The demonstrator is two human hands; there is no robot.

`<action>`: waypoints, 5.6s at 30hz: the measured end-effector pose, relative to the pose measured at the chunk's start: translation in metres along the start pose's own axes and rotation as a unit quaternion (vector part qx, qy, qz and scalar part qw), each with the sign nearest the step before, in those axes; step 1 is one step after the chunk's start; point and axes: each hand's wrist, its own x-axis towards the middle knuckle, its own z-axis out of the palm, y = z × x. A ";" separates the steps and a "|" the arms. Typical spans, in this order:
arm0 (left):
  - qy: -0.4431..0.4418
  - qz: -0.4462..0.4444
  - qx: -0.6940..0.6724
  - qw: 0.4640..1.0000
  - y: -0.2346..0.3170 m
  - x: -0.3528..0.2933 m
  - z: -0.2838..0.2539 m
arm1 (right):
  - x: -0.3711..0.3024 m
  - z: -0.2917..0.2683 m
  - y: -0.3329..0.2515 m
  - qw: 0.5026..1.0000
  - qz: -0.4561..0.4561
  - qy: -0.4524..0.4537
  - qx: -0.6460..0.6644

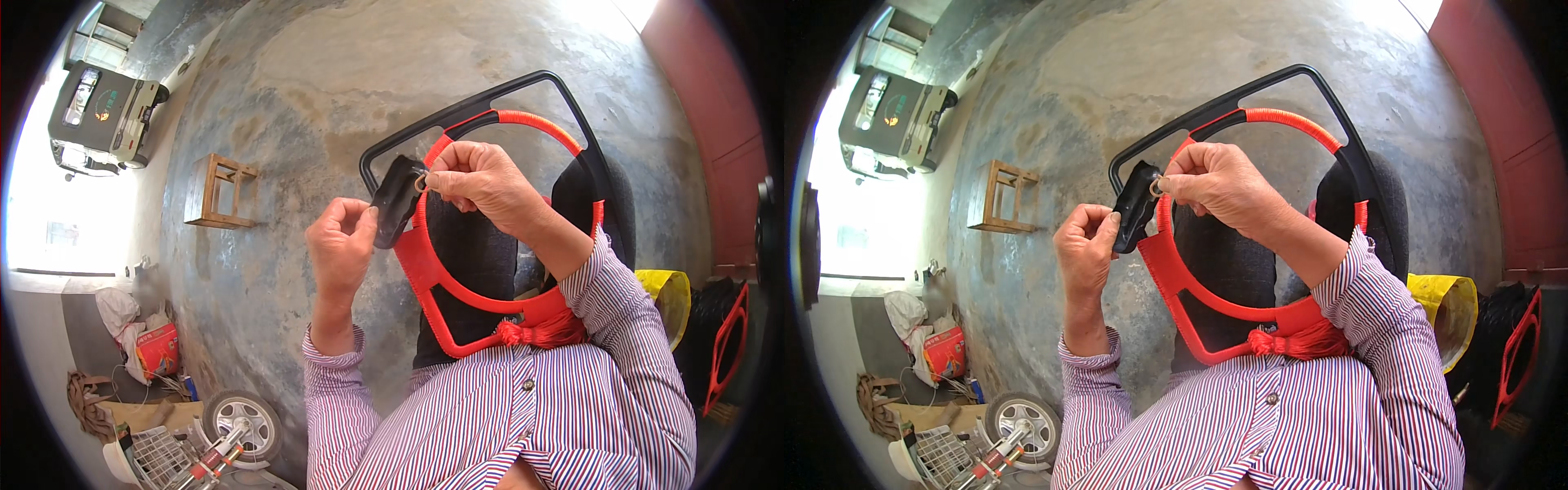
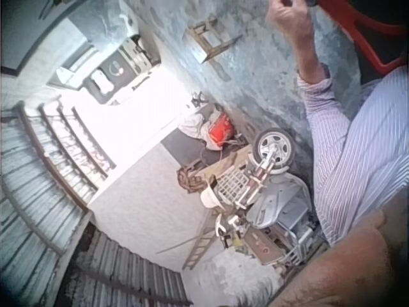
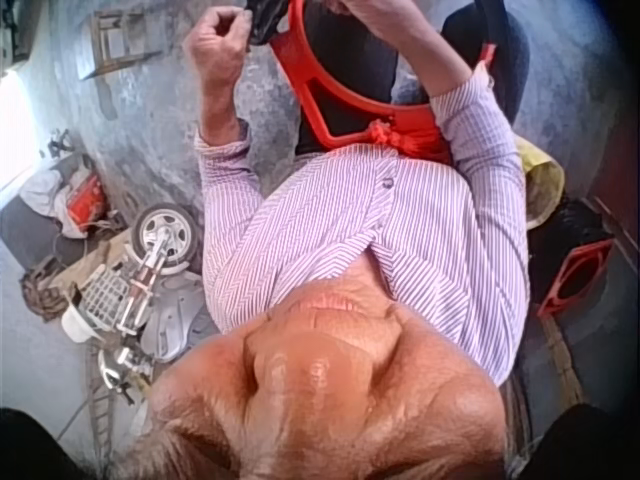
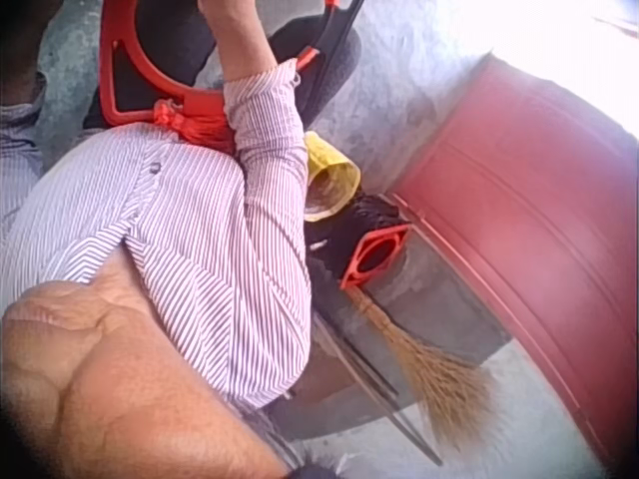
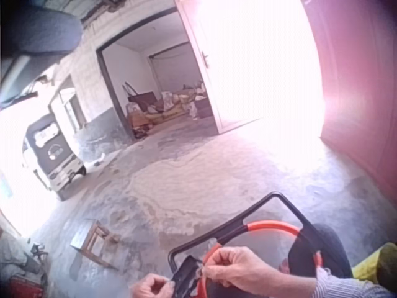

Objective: Repairing a chair by weaving red plastic cord around the frame.

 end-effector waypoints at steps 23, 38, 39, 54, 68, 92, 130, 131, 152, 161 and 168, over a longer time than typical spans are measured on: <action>0.059 0.015 -0.005 0.998 0.000 -0.009 -0.002 | 0.003 0.004 0.009 1.000 -0.018 0.020 -0.003; 0.091 0.026 0.008 0.995 -0.005 -0.011 0.002 | 0.006 0.013 0.014 0.997 -0.053 0.031 -0.055; 0.093 0.027 0.008 0.995 -0.005 -0.012 0.001 | 0.006 0.014 0.014 0.997 -0.050 0.032 -0.050; 0.106 0.013 0.000 0.994 -0.010 -0.013 -0.004 | 0.001 0.016 0.012 0.999 -0.034 0.013 -0.016; 0.251 -0.170 0.124 0.945 -0.247 -0.058 -0.030 | -0.001 0.013 0.019 1.000 -0.020 -0.014 0.005; 0.188 -0.332 0.187 0.905 -0.367 -0.135 0.002 | -0.001 0.018 0.016 0.997 0.034 -0.044 0.050; 0.136 -0.112 -0.263 0.949 -0.051 -0.013 -0.031 | -0.006 -0.011 0.023 0.999 0.014 -0.046 -0.008; 0.150 -0.137 -0.236 0.950 -0.076 -0.015 -0.037 | -0.007 -0.012 0.022 0.999 0.006 -0.047 -0.007; 0.118 -0.430 0.093 0.890 -0.449 -0.160 0.070 | 0.003 0.000 0.031 0.999 0.014 -0.005 -0.028; 0.144 -0.411 0.142 0.889 -0.437 -0.144 0.077 | 0.002 -0.003 0.030 0.999 0.013 0.008 -0.033; 0.102 -0.364 0.215 0.901 -0.437 -0.130 0.062 | 0.002 -0.003 0.032 0.999 0.005 0.011 -0.048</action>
